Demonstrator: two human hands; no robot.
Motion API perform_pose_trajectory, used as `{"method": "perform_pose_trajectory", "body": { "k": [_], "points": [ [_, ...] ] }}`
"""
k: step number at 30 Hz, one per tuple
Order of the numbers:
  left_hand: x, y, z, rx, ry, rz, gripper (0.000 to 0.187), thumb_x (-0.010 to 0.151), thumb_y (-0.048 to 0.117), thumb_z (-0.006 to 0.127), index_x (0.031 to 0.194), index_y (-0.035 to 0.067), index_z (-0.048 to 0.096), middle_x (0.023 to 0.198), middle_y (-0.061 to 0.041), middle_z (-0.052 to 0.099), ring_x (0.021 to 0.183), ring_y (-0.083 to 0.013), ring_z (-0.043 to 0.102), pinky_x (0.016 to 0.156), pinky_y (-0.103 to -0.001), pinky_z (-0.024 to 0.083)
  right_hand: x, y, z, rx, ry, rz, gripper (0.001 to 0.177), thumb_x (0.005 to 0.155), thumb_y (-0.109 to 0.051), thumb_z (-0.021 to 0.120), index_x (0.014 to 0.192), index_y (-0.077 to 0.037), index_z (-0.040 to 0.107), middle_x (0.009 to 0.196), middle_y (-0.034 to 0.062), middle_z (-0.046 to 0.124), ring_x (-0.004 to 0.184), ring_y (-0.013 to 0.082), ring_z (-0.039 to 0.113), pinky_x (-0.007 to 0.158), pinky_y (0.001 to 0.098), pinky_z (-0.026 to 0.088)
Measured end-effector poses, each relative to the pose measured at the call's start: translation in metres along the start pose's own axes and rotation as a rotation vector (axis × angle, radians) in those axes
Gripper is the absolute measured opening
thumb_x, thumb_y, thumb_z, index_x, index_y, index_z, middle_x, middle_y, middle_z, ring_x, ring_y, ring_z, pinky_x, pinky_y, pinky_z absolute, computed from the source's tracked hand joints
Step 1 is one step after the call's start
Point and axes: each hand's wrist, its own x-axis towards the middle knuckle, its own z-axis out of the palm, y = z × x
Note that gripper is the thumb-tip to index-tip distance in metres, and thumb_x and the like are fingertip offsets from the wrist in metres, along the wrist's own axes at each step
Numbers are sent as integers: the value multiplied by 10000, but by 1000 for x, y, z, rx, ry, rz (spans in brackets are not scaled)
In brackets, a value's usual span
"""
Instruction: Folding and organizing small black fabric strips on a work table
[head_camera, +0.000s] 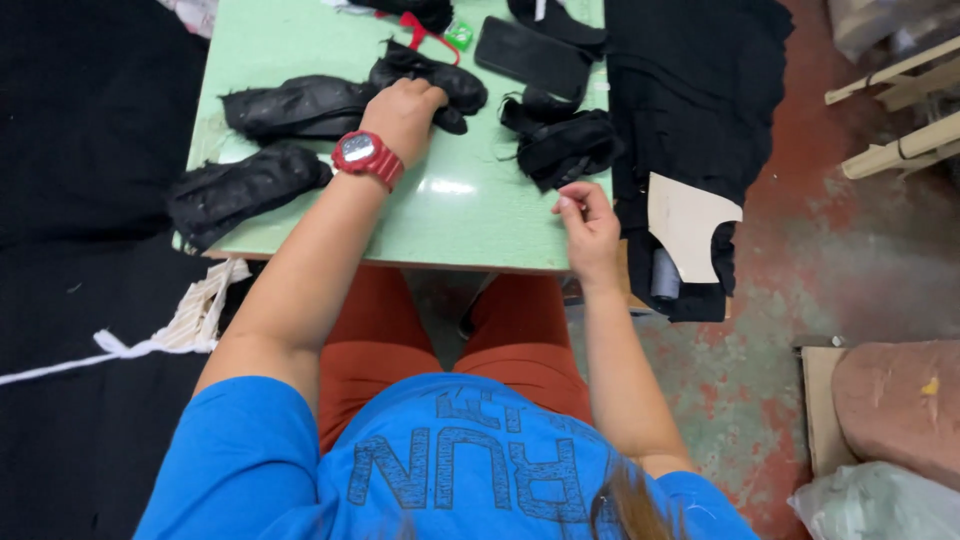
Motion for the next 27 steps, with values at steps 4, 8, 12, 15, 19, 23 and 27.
{"method": "perform_pose_trajectory", "body": {
  "k": [4, 8, 12, 15, 19, 23, 27],
  "points": [
    [10, 6, -7, 24, -71, -40, 174, 904, 117, 701, 1073, 81, 720, 877, -107, 686, 809, -339, 626, 587, -483, 543, 0, -19, -1, -48, -24, 40, 74, 1029, -132, 584, 1065, -100, 640, 886, 26, 672, 850, 103, 621, 828, 243, 484],
    [27, 17, -29, -45, -339, -188, 283, 1012, 247, 668, 1229, 71, 712, 1073, -145, 662, 1004, -348, 640, 772, -482, 578, -2, -21, 0, -58, -43, 56, 86, 1028, -142, 579, 1071, -105, 644, 892, 16, 669, 857, 106, 628, 822, 259, 505],
    [49, 8, -26, -49, -548, -327, 328, 929, 213, 772, 1234, 127, 688, 1254, -158, 545, 1028, -384, 652, 884, -509, 567, -2, -19, -2, -73, -46, 63, 100, 1025, -162, 586, 1080, -108, 650, 893, 17, 681, 855, 107, 636, 809, 264, 512],
    [57, 4, -24, -27, -549, -288, 300, 865, 188, 835, 1118, 125, 687, 1232, -139, 527, 1033, -359, 620, 819, -498, 578, -2, -16, -2, -53, -59, 59, 106, 1031, -169, 581, 1091, -109, 644, 892, 14, 670, 856, 105, 630, 807, 267, 503],
    [53, 6, -27, -9, -464, -224, 287, 818, 148, 863, 1075, 111, 743, 1159, -127, 609, 973, -352, 656, 801, -460, 591, -2, -22, -2, -58, -54, 81, 95, 1025, -159, 579, 1077, -116, 646, 881, 10, 675, 847, 98, 625, 816, 265, 502],
    [43, 4, -23, 84, -227, 46, 113, 908, 184, 788, 902, 136, 686, 925, -52, 661, 875, -257, 613, 732, -384, 542, -2, -22, -2, -65, -54, 65, 96, 1023, -146, 578, 1082, -122, 651, 878, 0, 670, 842, 96, 620, 805, 262, 498],
    [45, 11, -35, 78, -18, 126, 134, 1075, 101, 600, 942, 86, 614, 824, -72, 666, 810, -255, 631, 933, -434, 525, -2, -18, -3, -76, -57, 8, 224, 1065, -131, 491, 1149, -129, 698, 897, -4, 660, 881, 115, 618, 837, 281, 480]
  ]
}}
